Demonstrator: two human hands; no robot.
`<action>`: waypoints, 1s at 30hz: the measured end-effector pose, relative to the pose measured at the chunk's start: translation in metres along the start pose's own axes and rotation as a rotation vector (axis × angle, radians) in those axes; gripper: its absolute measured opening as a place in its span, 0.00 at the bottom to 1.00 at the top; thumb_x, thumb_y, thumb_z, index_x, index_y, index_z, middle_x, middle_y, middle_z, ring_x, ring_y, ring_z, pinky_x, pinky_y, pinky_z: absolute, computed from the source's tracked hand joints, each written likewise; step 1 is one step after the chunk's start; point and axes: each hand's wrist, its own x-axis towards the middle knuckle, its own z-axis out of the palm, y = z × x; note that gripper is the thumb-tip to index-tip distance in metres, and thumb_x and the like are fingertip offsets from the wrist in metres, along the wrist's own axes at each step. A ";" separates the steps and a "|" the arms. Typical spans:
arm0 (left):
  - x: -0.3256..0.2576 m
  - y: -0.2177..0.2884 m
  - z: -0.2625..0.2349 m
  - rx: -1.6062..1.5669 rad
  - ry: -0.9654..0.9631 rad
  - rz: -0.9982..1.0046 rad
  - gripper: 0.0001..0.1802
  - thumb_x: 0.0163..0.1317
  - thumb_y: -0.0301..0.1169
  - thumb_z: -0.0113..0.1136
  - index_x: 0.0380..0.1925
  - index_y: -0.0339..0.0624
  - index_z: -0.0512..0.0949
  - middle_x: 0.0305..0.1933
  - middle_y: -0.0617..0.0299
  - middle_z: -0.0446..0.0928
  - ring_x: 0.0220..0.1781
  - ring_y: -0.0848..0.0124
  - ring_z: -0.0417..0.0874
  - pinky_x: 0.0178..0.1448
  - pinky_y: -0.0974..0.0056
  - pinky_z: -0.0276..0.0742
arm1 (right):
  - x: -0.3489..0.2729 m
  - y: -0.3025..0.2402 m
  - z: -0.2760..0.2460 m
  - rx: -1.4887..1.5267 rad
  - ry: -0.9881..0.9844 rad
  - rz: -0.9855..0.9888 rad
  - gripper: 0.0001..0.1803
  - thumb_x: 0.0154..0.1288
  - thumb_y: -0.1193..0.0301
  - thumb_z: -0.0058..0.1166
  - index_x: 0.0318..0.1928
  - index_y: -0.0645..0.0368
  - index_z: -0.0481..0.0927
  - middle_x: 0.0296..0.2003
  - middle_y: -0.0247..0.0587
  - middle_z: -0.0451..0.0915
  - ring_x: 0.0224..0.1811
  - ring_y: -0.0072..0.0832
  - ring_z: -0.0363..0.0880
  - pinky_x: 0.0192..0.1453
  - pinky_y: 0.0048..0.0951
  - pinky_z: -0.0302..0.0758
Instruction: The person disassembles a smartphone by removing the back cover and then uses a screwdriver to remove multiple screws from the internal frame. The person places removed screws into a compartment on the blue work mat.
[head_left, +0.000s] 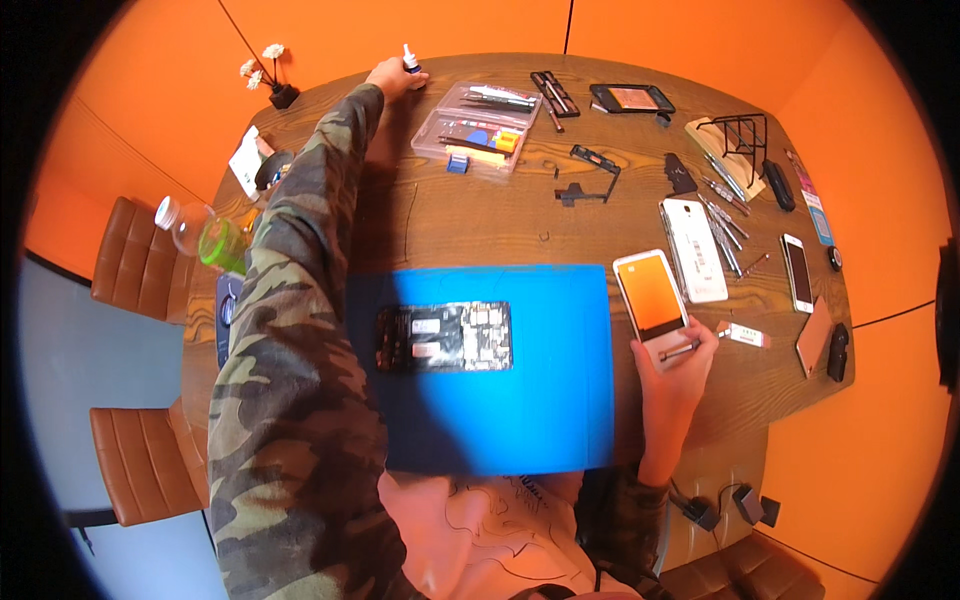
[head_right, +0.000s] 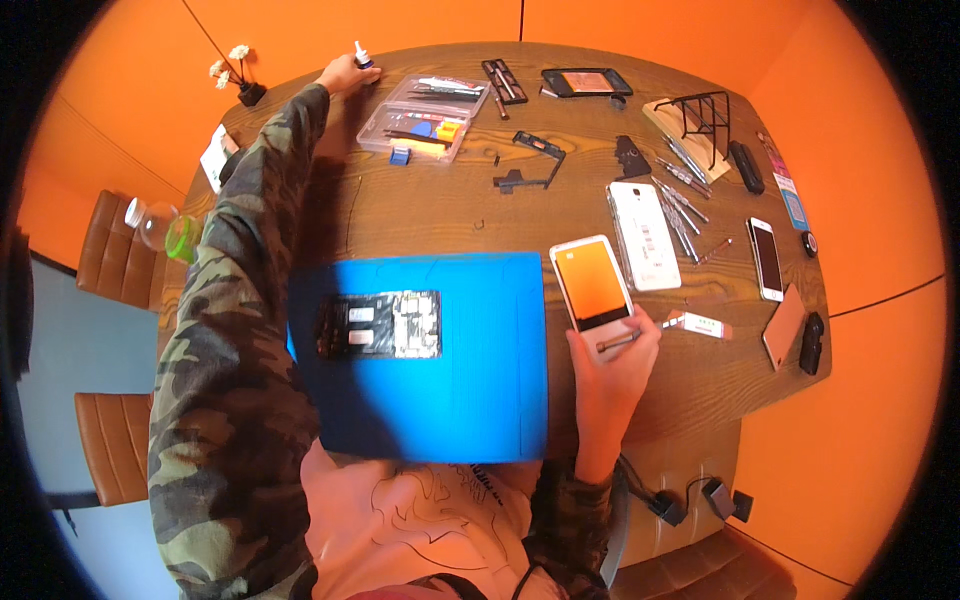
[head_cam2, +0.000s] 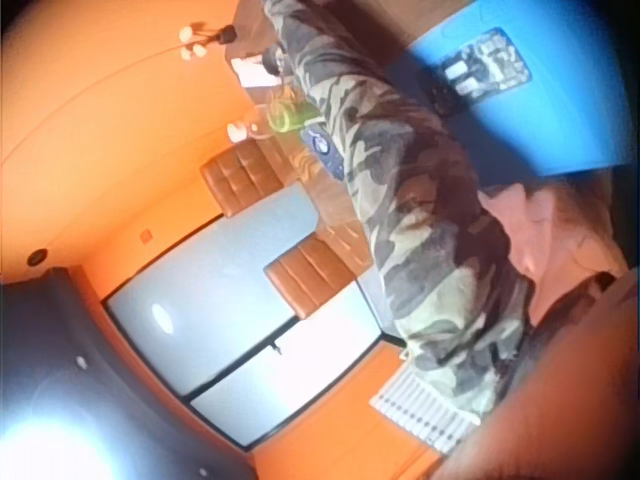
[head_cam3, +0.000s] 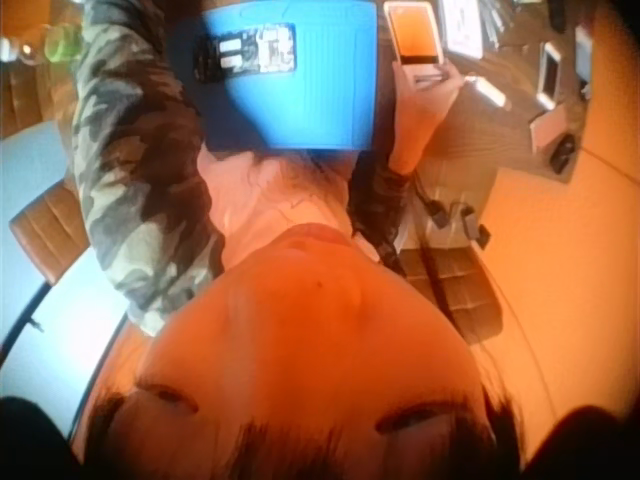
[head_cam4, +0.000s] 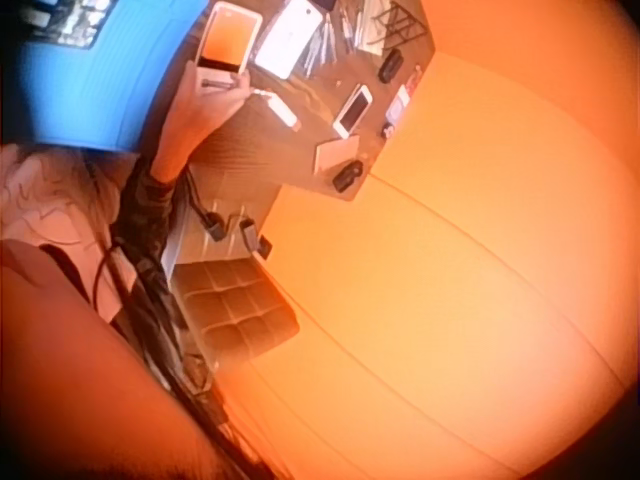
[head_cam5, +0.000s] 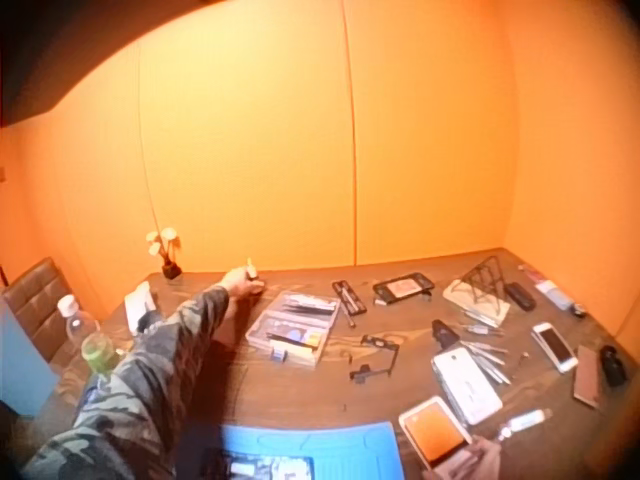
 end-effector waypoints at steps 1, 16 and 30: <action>-0.002 -0.001 -0.002 -0.123 -0.070 -0.021 0.29 0.48 0.53 0.68 0.36 0.36 0.79 0.35 0.49 0.81 0.37 0.60 0.83 0.43 0.59 0.76 | 0.000 0.002 0.000 -0.016 -0.002 -0.019 0.30 0.48 0.75 0.68 0.49 0.59 0.63 0.53 0.48 0.68 0.55 0.37 0.67 0.57 0.33 0.66; -0.256 0.187 -0.146 0.291 -0.414 0.383 0.33 0.62 0.56 0.50 0.55 0.39 0.72 0.50 0.43 0.76 0.54 0.52 0.76 0.58 0.59 0.71 | -0.028 -0.016 -0.021 -0.066 0.143 -0.500 0.27 0.51 0.70 0.67 0.44 0.57 0.62 0.62 0.54 0.66 0.57 0.43 0.70 0.56 0.38 0.69; -0.501 0.180 -0.104 0.111 -0.453 0.324 0.68 0.39 0.68 0.63 0.69 0.36 0.43 0.73 0.38 0.37 0.75 0.43 0.36 0.74 0.45 0.38 | -0.091 -0.025 -0.021 -0.039 -0.628 -0.595 0.18 0.46 0.69 0.69 0.30 0.61 0.70 0.48 0.44 0.80 0.56 0.40 0.75 0.52 0.34 0.76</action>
